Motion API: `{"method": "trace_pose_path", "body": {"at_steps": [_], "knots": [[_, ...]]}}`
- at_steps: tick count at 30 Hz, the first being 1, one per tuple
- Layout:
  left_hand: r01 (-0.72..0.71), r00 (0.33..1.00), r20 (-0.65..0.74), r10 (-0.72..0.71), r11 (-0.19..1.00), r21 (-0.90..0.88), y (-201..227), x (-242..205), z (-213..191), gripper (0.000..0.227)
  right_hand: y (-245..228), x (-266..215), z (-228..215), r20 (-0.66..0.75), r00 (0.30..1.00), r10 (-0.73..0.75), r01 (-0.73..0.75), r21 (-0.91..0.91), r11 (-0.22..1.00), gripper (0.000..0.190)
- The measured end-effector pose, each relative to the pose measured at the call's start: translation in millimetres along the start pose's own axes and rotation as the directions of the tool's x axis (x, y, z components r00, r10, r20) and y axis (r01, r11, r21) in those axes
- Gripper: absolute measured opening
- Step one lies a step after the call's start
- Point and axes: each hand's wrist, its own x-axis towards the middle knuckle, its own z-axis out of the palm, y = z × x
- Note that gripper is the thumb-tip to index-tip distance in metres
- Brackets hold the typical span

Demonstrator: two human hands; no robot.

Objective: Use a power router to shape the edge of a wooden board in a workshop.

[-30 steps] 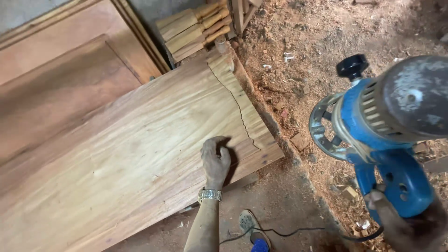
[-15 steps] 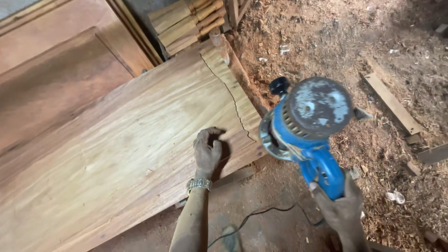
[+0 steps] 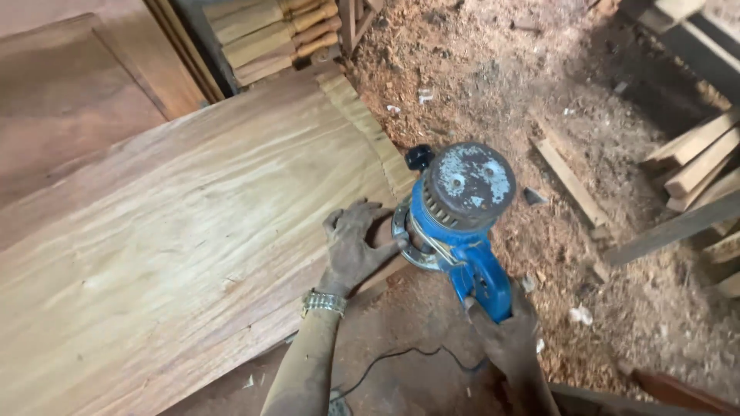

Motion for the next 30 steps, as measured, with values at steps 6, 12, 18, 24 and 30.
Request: {"method": "trace_pose_path", "body": {"at_steps": [6,12,18,24,30], "knots": [[0.085,0.990,0.105,-0.091,0.995,0.057,-0.3,1.6,-0.5,0.060,-29.5,14.6,4.2,0.333,0.561,0.758,-0.810,0.411,0.418,0.041],[0.081,0.980,0.176,-0.088,0.996,0.049,-1.8,-4.5,-4.3,0.040,-38.0,8.4,5.1,0.331,0.576,0.747,-0.745,0.589,0.313,0.035],[0.020,0.978,0.208,-0.032,0.998,0.059,-10.6,-9.8,4.0,0.028,-51.1,27.5,-0.3,0.215,0.706,0.675,-0.634,0.616,0.467,0.039],[0.049,0.967,0.245,-0.069,0.995,0.089,-4.6,-12.9,3.2,0.026,-47.2,25.1,-7.5,0.365,0.637,0.678,-0.760,0.443,0.476,0.044],[0.109,0.957,0.266,-0.118,0.993,0.047,-9.1,-17.5,-1.0,0.026,-57.2,39.1,-6.7,0.280,0.725,0.629,-0.626,0.649,0.433,0.060]]}}
